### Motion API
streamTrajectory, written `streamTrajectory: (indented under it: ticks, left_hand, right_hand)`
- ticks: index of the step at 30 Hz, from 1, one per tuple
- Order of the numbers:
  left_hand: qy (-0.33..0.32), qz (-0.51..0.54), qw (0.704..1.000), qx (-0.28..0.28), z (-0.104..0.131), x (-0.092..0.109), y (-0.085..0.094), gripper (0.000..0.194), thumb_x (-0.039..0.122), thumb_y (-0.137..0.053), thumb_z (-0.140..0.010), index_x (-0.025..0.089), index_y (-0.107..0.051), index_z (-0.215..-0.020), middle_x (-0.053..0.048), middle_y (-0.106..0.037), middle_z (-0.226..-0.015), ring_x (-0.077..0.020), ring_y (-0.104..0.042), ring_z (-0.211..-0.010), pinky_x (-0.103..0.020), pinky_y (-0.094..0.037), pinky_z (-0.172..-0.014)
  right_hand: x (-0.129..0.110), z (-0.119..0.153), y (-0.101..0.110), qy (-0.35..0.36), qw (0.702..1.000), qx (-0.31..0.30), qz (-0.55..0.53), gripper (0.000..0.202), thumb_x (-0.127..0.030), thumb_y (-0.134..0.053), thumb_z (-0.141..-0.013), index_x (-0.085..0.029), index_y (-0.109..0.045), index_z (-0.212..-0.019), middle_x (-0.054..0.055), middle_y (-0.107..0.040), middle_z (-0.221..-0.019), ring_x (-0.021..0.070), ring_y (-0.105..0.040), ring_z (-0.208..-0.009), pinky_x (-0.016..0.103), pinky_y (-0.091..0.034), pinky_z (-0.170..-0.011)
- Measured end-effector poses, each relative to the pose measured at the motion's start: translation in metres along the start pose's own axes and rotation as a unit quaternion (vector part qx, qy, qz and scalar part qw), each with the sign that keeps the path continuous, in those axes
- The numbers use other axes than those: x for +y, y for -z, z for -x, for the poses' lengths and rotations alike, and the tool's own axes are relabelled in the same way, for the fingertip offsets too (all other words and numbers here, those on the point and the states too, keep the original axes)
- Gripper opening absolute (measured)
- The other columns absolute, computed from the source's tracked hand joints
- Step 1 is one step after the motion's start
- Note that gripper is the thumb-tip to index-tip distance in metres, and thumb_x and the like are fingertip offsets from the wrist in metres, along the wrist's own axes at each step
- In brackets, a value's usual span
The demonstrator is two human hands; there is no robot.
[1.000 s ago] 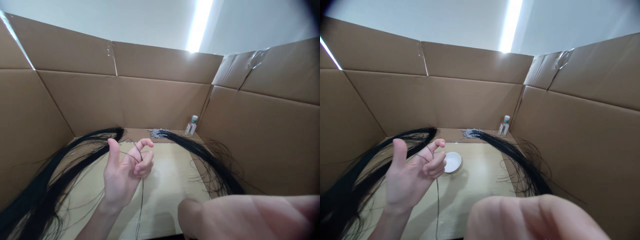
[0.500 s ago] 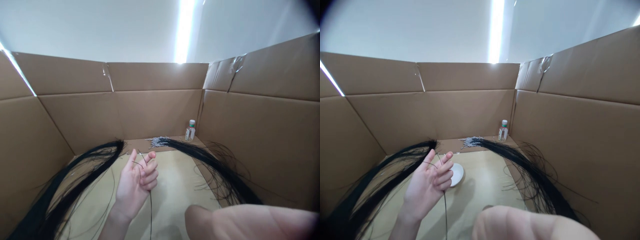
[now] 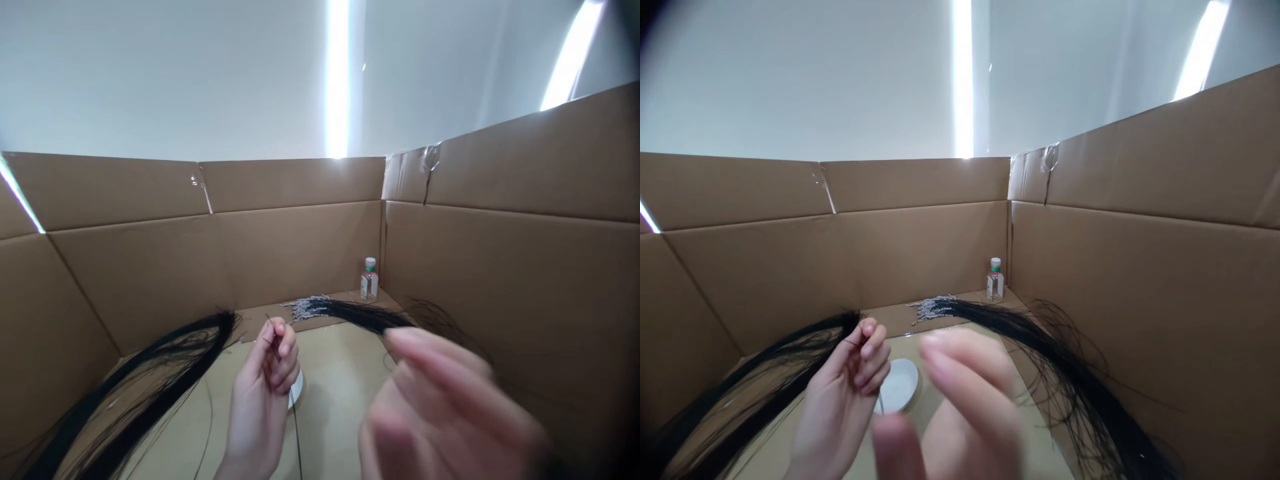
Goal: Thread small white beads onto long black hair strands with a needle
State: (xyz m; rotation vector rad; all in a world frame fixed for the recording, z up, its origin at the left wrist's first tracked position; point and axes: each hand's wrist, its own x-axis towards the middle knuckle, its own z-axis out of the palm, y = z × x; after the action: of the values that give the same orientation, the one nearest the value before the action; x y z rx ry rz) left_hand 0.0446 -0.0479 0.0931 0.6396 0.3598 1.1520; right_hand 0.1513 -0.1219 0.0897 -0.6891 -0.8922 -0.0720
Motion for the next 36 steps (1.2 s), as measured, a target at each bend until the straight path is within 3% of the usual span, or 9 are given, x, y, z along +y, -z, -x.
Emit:
streamTrajectory:
  ticks: [2,4,6,10,16,23,26,30,36]
  left_hand:
    - [-0.046,-0.044,0.997,0.038,0.001,-0.004,-0.002,0.024,0.036,-0.078,-0.088,0.018,-0.062,-0.086,0.007,-0.049,-0.072,-0.0037,-0.035,-0.050,-0.014,-0.038,-0.046]
    - [-0.089,-0.077,0.989,0.086,0.000,-0.008,-0.003,0.031,0.043,-0.084,-0.081,0.019,-0.064,-0.087,0.004,-0.058,-0.080,-0.0061,-0.052,-0.062,-0.014,-0.047,-0.055]
    - [-0.123,-0.098,0.982,0.110,-0.003,-0.011,-0.001,0.035,0.046,-0.086,-0.078,0.020,-0.064,-0.086,0.001,-0.063,-0.086,-0.0111,-0.062,-0.077,-0.016,-0.053,-0.066]
    - [-0.161,-0.159,0.970,0.090,-0.008,-0.016,0.008,0.030,0.043,-0.080,-0.085,0.020,-0.062,-0.080,0.003,-0.061,-0.078,-0.0112,-0.058,-0.072,-0.018,-0.051,-0.066]
    - [-0.193,-0.269,0.938,0.105,-0.011,-0.023,0.011,0.025,0.043,-0.066,-0.096,0.020,-0.064,-0.086,-0.001,-0.064,-0.079,-0.0144,-0.056,-0.070,-0.022,-0.047,-0.064]
    - [-0.209,-0.328,0.917,0.087,-0.011,-0.028,0.005,0.029,0.048,-0.058,-0.100,0.021,-0.061,-0.089,-0.001,-0.062,-0.081,-0.0152,-0.052,-0.070,-0.024,-0.044,-0.064]
    - [-0.214,-0.369,0.900,0.091,-0.012,-0.030,0.011,0.031,0.049,-0.056,-0.101,0.021,-0.060,-0.089,0.001,-0.057,-0.076,-0.0132,-0.044,-0.063,-0.023,-0.036,-0.056]
    - [-0.168,-0.394,0.902,0.061,-0.009,-0.038,0.029,0.036,0.052,-0.056,-0.100,0.020,-0.056,-0.083,0.004,-0.047,-0.069,-0.0109,-0.035,-0.056,-0.023,-0.029,-0.051]
    - [-0.115,-0.380,0.918,0.006,0.013,-0.063,0.058,0.036,0.051,-0.053,-0.101,0.019,-0.058,-0.084,0.001,-0.056,-0.075,-0.0118,-0.048,-0.063,-0.023,-0.042,-0.061]
  right_hand:
    - [0.015,0.003,-0.018,0.006,0.994,-0.089,0.069,0.026,-0.030,-0.082,-0.086,-0.037,-0.077,-0.111,0.004,-0.074,-0.105,0.0290,-0.068,-0.100,0.045,-0.056,-0.087]
    - [0.031,0.005,-0.030,-0.013,0.974,-0.193,0.119,0.023,-0.025,-0.080,-0.088,-0.033,-0.079,-0.109,0.005,-0.074,-0.110,0.0277,-0.068,-0.103,0.044,-0.056,-0.089]
    - [0.045,0.009,-0.036,-0.019,0.968,-0.222,0.113,0.022,-0.023,-0.078,-0.089,-0.031,-0.079,-0.110,0.006,-0.074,-0.112,0.0266,-0.068,-0.105,0.043,-0.056,-0.091]
    - [0.055,0.015,-0.042,-0.018,0.973,-0.213,0.089,0.019,-0.022,-0.075,-0.092,-0.031,-0.079,-0.108,0.005,-0.075,-0.107,0.0240,-0.069,-0.101,0.040,-0.057,-0.089]
    - [0.054,0.013,-0.046,-0.135,0.972,-0.179,0.066,0.009,-0.025,-0.072,-0.095,-0.028,-0.080,-0.096,0.003,-0.076,-0.102,0.0205,-0.070,-0.096,0.035,-0.056,-0.088]
    - [0.054,-0.003,-0.043,-0.112,0.970,-0.205,0.071,0.012,-0.022,-0.069,-0.096,-0.025,-0.075,-0.087,0.001,-0.074,-0.093,0.0183,-0.067,-0.091,0.032,-0.053,-0.084]
    - [0.056,-0.011,-0.044,-0.144,0.966,-0.208,0.052,0.016,-0.025,-0.067,-0.097,-0.022,-0.070,-0.082,0.000,-0.070,-0.083,0.0155,-0.065,-0.077,0.028,-0.052,-0.071]
    - [0.062,-0.032,-0.045,-0.171,0.970,-0.171,0.018,0.016,-0.030,-0.069,-0.096,-0.020,-0.071,-0.084,0.001,-0.073,-0.081,0.0149,-0.070,-0.078,0.026,-0.056,-0.071]
    - [0.072,-0.089,-0.047,-0.152,0.972,-0.177,-0.032,0.018,-0.032,-0.074,-0.092,-0.018,-0.068,-0.083,0.002,-0.075,-0.079,0.0160,-0.077,-0.069,0.024,-0.062,-0.062]
